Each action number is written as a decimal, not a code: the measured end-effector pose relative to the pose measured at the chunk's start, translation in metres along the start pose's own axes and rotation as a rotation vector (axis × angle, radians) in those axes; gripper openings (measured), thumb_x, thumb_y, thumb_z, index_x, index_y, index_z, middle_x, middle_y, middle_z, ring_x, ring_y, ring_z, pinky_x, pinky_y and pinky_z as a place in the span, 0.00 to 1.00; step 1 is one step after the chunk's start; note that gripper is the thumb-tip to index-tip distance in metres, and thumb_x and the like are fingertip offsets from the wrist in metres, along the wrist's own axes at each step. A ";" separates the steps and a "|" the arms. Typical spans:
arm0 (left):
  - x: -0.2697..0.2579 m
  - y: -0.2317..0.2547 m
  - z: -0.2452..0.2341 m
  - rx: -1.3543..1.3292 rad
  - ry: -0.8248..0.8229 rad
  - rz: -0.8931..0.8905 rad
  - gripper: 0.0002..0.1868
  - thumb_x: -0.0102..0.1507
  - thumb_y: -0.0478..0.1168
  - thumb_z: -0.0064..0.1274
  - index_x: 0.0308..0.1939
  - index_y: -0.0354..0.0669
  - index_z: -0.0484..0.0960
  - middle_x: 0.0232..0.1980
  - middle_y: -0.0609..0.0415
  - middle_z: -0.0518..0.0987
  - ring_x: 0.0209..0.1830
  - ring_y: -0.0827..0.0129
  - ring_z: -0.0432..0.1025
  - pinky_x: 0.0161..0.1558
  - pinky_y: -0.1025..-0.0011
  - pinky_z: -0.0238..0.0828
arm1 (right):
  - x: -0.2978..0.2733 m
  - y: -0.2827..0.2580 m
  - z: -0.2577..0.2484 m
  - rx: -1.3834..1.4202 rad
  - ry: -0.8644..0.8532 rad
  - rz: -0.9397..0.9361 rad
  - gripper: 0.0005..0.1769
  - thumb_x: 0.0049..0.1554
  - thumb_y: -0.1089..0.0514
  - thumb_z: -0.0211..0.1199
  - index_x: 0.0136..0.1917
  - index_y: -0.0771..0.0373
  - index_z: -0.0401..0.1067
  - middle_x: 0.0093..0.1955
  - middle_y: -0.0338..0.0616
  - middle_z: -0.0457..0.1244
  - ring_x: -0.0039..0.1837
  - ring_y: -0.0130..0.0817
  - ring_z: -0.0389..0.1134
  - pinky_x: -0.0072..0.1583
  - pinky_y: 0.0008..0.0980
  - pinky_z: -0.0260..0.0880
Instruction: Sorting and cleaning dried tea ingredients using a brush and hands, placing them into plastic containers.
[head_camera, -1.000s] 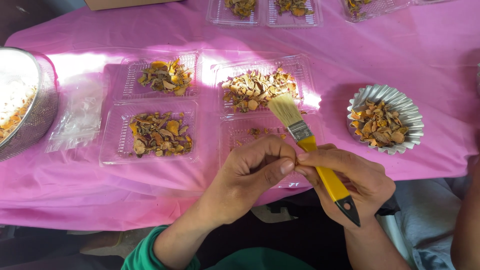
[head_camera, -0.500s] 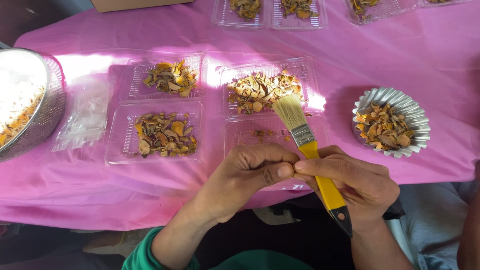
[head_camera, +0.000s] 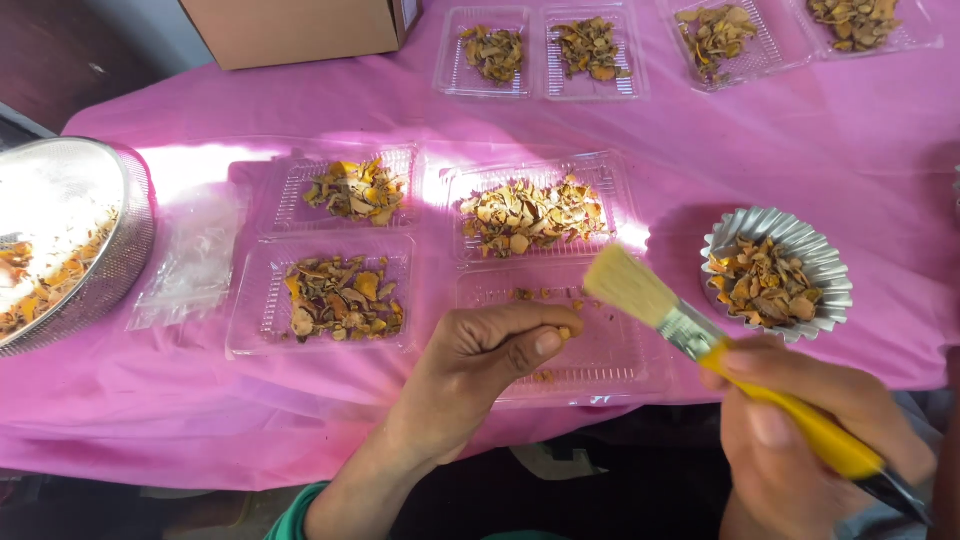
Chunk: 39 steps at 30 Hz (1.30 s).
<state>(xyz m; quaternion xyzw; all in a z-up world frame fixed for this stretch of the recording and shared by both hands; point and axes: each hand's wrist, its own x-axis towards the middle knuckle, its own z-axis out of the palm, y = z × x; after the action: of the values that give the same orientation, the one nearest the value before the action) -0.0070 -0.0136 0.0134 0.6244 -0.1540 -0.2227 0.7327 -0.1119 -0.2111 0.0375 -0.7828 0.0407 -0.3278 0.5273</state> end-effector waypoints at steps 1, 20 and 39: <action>0.000 0.000 0.000 -0.002 0.000 -0.003 0.16 0.66 0.40 0.55 0.54 0.35 0.86 0.50 0.51 0.86 0.43 0.76 0.74 0.44 0.78 0.69 | -0.011 0.017 -0.006 -0.001 -0.001 0.002 0.14 0.59 0.66 0.52 0.55 0.80 0.68 0.52 0.66 0.69 0.32 0.30 0.67 0.41 0.18 0.65; -0.003 -0.002 0.008 -0.074 0.112 0.026 0.16 0.67 0.39 0.53 0.55 0.35 0.86 0.48 0.53 0.85 0.45 0.76 0.73 0.46 0.79 0.67 | 0.010 0.030 0.003 0.079 -0.094 -0.243 0.13 0.63 0.64 0.50 0.54 0.75 0.71 0.56 0.64 0.68 0.54 0.49 0.76 0.62 0.37 0.76; -0.010 0.003 -0.027 0.732 0.325 0.103 0.15 0.70 0.37 0.45 0.61 0.44 0.75 0.21 0.61 0.63 0.18 0.76 0.53 0.24 0.71 0.51 | 0.045 0.096 -0.060 -0.288 -0.124 -0.101 0.06 0.77 0.76 0.60 0.66 0.76 0.67 0.68 0.53 0.59 0.81 0.54 0.67 0.87 0.44 0.65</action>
<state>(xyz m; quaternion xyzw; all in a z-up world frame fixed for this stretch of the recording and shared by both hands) -0.0016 0.0150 0.0124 0.8626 -0.1363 -0.0146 0.4870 -0.0834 -0.3200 -0.0098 -0.8701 0.0155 -0.2957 0.3941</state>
